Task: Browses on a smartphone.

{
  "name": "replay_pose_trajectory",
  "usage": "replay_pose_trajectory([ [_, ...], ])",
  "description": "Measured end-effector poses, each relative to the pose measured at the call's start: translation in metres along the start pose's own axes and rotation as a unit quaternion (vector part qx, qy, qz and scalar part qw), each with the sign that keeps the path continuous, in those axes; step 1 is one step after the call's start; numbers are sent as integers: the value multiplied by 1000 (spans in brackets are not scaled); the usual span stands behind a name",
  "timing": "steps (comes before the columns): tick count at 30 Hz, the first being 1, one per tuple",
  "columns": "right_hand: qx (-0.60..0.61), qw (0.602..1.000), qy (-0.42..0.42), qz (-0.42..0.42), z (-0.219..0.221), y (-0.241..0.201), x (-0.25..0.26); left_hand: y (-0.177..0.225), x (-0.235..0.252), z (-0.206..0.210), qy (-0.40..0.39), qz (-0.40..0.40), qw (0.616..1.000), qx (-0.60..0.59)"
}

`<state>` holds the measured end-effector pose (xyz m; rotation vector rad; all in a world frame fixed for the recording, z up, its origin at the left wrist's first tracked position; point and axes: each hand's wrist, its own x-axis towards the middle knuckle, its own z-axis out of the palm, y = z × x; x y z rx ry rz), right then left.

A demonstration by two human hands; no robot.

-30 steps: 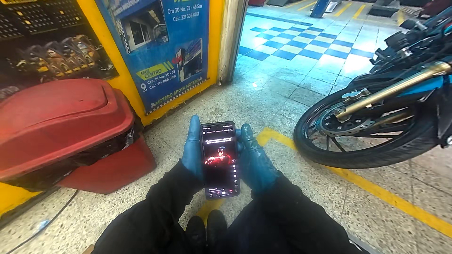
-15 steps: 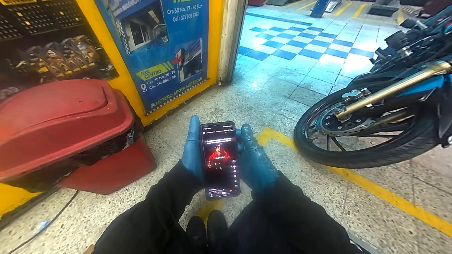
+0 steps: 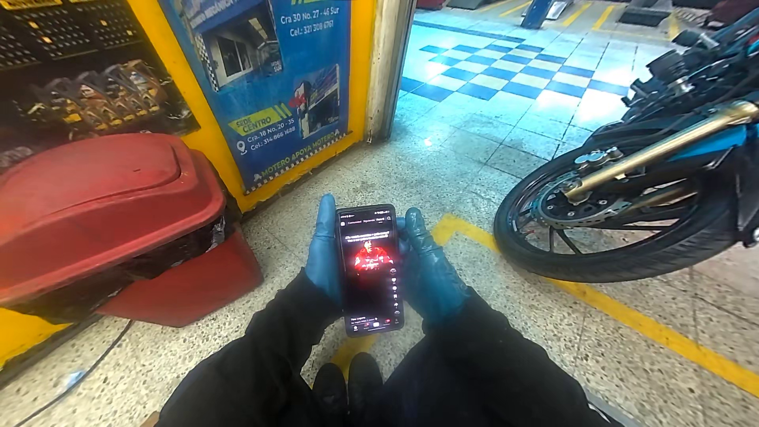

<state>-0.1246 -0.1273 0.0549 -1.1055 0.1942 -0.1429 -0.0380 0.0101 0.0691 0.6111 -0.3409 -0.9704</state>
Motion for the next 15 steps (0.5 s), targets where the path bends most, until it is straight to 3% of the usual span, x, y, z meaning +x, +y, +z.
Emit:
replay_pose_trajectory([
  [4,12,999,-32,-11,-32,21,15,-2,4,-7,-6,-3,1000,-9],
  [7,16,999,-42,-12,-32,20,14,-20,25,-67,-170,-14,984,-56],
  [11,-11,999,27,15,12,-9,-6,-20,24,-66,-144,14,989,-28],
  [13,-15,998,47,27,19,-14,-8,-7,8,-21,-19,19,1000,-2],
  [15,-15,998,46,32,18,-14,-8,-1,2,-1,28,8,1000,3],
])
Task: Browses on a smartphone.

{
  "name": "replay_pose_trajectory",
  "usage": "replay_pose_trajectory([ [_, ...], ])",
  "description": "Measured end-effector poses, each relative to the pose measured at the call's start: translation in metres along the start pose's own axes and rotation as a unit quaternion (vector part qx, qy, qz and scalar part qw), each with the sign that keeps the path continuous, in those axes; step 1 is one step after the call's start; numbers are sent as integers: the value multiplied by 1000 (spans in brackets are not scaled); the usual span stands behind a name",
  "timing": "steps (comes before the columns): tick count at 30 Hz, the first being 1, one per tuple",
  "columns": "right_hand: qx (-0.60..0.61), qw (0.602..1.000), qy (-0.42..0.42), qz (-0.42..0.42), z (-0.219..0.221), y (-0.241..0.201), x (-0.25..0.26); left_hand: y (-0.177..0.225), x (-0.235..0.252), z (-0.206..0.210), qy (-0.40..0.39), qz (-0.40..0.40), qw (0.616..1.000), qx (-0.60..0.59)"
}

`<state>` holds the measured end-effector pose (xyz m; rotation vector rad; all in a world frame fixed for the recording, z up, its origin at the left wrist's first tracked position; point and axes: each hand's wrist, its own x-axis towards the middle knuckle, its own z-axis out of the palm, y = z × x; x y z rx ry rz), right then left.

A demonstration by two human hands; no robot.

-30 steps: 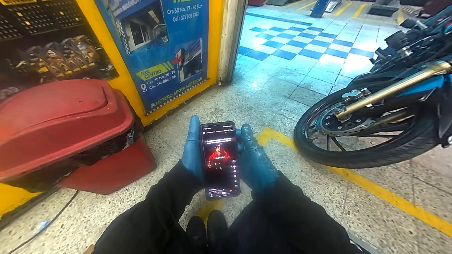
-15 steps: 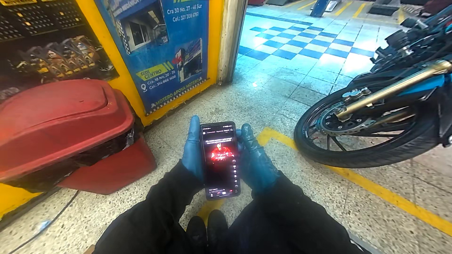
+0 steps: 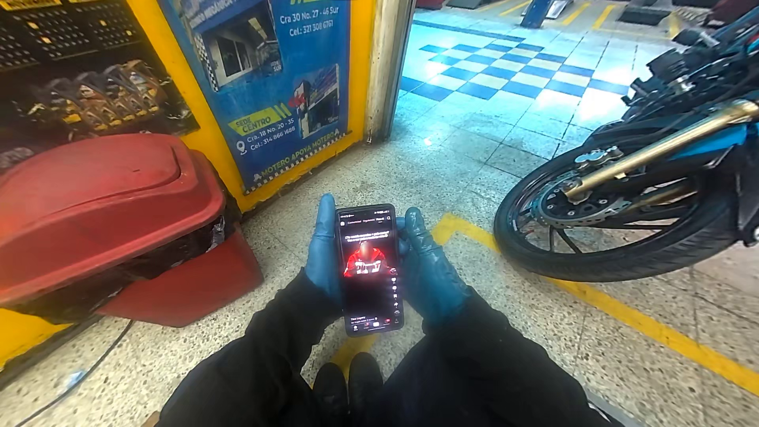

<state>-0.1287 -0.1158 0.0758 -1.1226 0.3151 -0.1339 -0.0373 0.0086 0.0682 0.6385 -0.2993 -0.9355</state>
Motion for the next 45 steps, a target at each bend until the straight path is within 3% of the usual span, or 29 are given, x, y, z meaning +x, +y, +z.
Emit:
replay_pose_trajectory([
  [3,10,1000,-15,-13,-6,5,4,0,0,-2,-20,9,1000,1],
  [6,23,987,-138,-77,-41,26,23,0,-1,1,-15,25,1000,4],
  [8,3,996,-58,-62,-19,14,11,-2,2,-5,-21,26,999,-2],
  [10,-5,999,-18,-42,-4,4,2,-14,19,-48,-149,17,988,-33],
  [12,-6,999,-15,-40,-3,3,2,-23,29,-71,-193,1,980,-55],
  [14,0,999,-22,-47,-9,8,7,-24,30,-71,-178,-9,982,-62],
  [18,13,989,-114,-94,-47,34,31,-23,32,-70,-192,2,980,-56],
  [29,0,991,-105,-88,-47,33,29,-24,29,-69,-169,1,985,-42],
  [32,-12,998,-40,-57,-29,21,20,-23,31,-70,-178,-12,982,-53],
  [35,-6,991,-102,-83,-50,34,32,-24,34,-72,-167,-11,985,-51],
  [45,1,991,-104,-83,-48,33,34,-21,35,-68,-169,1,984,-52],
])
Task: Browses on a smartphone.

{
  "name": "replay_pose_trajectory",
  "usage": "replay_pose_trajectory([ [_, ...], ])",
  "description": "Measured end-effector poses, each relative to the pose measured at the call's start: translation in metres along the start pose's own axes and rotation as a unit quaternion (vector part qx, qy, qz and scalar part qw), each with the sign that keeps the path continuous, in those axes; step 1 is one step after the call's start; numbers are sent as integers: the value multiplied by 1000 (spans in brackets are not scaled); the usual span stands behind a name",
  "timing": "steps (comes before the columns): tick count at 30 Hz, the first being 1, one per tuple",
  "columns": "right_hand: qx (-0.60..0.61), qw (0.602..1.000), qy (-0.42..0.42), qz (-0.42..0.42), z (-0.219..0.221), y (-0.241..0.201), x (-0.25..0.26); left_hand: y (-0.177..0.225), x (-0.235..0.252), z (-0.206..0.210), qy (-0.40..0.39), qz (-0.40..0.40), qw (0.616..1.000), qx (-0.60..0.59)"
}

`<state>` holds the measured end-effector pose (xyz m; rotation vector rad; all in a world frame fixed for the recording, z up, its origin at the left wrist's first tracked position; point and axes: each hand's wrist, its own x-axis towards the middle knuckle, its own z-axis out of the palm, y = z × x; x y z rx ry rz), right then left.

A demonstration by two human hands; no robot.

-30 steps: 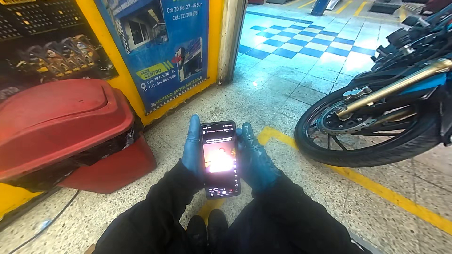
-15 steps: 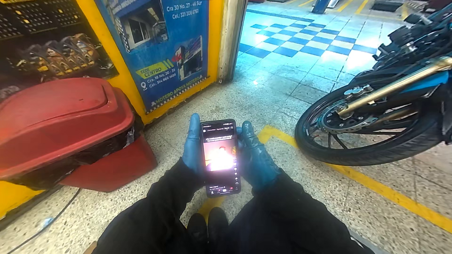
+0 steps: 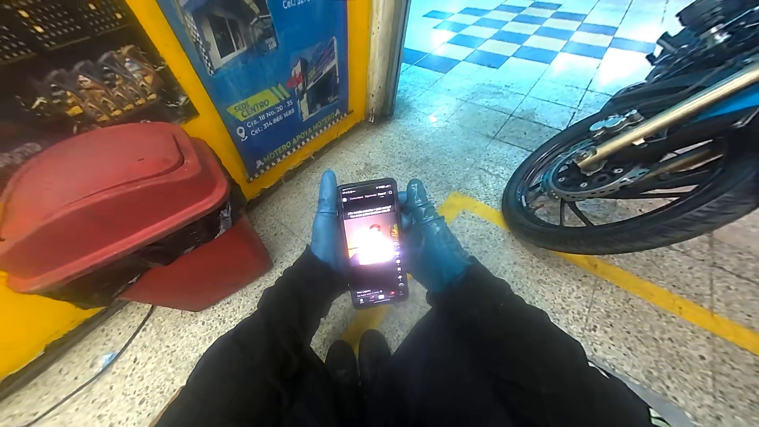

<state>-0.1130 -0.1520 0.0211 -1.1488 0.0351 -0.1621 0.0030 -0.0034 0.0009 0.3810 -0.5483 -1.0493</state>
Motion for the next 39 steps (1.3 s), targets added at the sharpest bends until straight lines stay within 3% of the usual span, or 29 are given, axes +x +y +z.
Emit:
replay_pose_trajectory([
  [3,8,1000,1,14,1,-1,0,3,-2,10,-28,14,999,13],
  [6,13,1000,2,18,2,-2,0,13,-7,74,143,38,985,84],
  [7,13,1000,3,17,2,-2,0,13,-7,80,155,39,983,86],
  [9,16,1000,9,19,2,0,-1,9,-6,57,90,34,994,59],
  [10,18,1000,12,21,2,0,-1,5,-4,28,1,24,999,28],
  [12,22,999,25,25,3,0,0,0,-1,1,-51,7,999,-1],
  [15,15,999,32,20,3,-2,-1,3,-3,13,-23,4,1000,9],
  [17,11,999,32,14,2,-1,-3,7,-8,53,98,18,994,40],
  [18,15,999,30,11,2,0,-4,7,-8,53,100,15,994,36],
  [20,16,1000,12,4,1,-1,-3,2,-4,11,-27,5,1000,14],
  [26,-12,995,81,48,45,-30,-17,-1,-3,4,-17,-23,999,-36],
  [35,-14,997,69,34,40,-28,-16,-1,-5,5,-16,-11,1000,-1],
  [39,-2,1000,4,5,12,-11,-10,-2,-4,5,-23,-17,999,-16],
])
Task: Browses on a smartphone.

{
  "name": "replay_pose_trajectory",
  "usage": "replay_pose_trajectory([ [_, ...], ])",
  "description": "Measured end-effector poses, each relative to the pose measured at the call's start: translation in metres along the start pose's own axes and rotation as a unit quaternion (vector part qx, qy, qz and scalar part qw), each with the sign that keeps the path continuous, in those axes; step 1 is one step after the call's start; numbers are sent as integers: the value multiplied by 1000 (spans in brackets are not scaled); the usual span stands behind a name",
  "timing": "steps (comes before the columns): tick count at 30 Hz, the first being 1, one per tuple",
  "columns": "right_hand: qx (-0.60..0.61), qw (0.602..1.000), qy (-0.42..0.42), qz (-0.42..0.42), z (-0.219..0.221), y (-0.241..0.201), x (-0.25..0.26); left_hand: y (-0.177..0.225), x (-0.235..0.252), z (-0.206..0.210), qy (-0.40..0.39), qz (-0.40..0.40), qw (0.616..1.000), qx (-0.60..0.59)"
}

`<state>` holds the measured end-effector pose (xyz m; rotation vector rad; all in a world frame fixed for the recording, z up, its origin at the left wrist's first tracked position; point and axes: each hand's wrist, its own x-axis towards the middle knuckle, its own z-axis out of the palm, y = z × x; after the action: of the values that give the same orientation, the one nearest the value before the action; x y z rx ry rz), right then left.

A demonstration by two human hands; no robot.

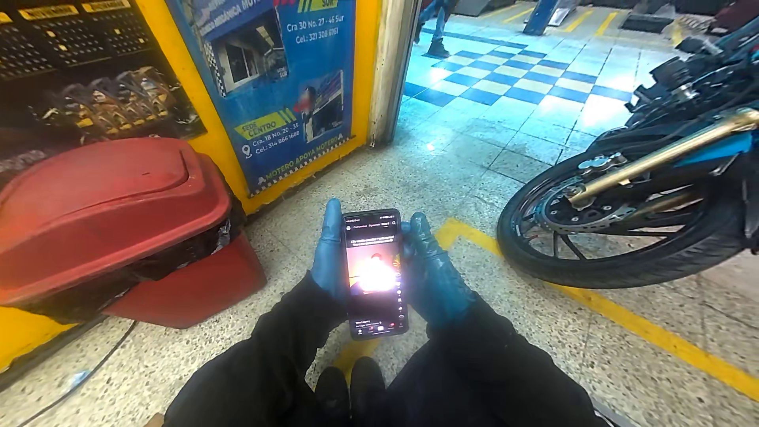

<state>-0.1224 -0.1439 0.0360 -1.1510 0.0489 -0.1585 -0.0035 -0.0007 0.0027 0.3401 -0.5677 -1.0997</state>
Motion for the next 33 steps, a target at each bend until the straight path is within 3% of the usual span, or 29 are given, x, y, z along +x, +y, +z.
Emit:
replay_pose_trajectory([
  [3,-7,1000,28,11,3,0,1,0,-1,-1,-5,3,1000,2],
  [14,2,1000,5,0,-9,10,5,-1,-1,-1,56,27,997,35],
  [18,-8,999,40,0,14,-5,-1,0,-2,0,63,38,996,45],
  [22,11,1000,-20,-11,-5,5,3,0,-2,0,54,32,996,59],
  [26,-16,996,81,40,32,-19,-7,1,-4,1,57,35,996,65],
  [33,-10,996,80,49,35,-21,-8,1,-4,1,50,31,997,56],
])
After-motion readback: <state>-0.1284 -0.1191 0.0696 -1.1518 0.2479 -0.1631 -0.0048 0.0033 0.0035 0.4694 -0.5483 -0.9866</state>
